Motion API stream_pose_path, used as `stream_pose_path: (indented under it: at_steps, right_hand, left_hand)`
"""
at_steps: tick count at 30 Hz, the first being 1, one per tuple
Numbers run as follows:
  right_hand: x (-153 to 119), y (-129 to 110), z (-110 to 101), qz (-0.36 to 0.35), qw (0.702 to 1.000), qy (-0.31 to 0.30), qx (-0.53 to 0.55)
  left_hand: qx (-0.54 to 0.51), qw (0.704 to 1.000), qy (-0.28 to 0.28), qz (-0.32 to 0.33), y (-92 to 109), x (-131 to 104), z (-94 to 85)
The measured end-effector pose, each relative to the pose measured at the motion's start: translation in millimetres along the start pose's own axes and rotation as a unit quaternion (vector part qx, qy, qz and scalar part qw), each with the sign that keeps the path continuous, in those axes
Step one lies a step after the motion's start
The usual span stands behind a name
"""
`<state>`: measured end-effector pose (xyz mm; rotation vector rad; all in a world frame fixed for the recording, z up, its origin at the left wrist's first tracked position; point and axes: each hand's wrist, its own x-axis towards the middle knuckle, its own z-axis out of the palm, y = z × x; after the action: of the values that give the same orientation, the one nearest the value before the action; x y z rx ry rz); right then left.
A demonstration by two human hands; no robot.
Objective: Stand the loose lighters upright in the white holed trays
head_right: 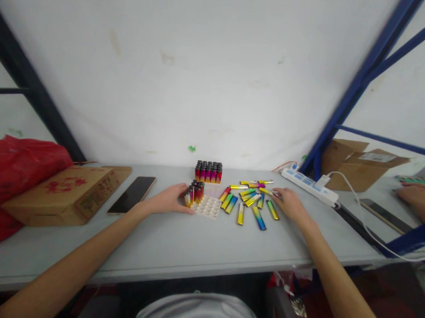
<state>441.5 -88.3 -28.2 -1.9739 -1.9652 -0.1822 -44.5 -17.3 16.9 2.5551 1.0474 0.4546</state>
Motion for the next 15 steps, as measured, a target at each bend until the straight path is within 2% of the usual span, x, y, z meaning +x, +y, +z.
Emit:
stream_pose_path:
  at_steps: [4, 7, 9, 12, 14, 15]
  right_hand:
    - [5, 0, -7, 0.032, 0.997, 0.017, 0.07]
    - [12, -13, -16, 0.094, 0.968, 0.084, 0.216]
    - [19, -32, -21, 0.122, 0.92, 0.132, 0.348]
    - [32, -76, -30, 0.136, 0.815, 0.164, 0.539]
    - [41, -113, -37, 0.128, 0.763, 0.144, 0.617]
    - [45, -132, -40, 0.119, 0.748, 0.117, 0.643]
  left_hand:
    - [0.004, 1.0, -0.006, 0.004, 0, 0, -0.4]
    - [0.007, 1.0, -0.008, 0.012, 0, 0, -0.8]
    - [0.012, 1.0, -0.01, 0.011, 1, 0, -1.4]
    - [0.013, 1.0, -0.014, 0.006, 1, 0, -1.9]
    - [0.01, 1.0, -0.015, 0.005, 1, 0, -1.5]
    - [0.008, 1.0, -0.015, 0.005, 0, 0, -1.0]
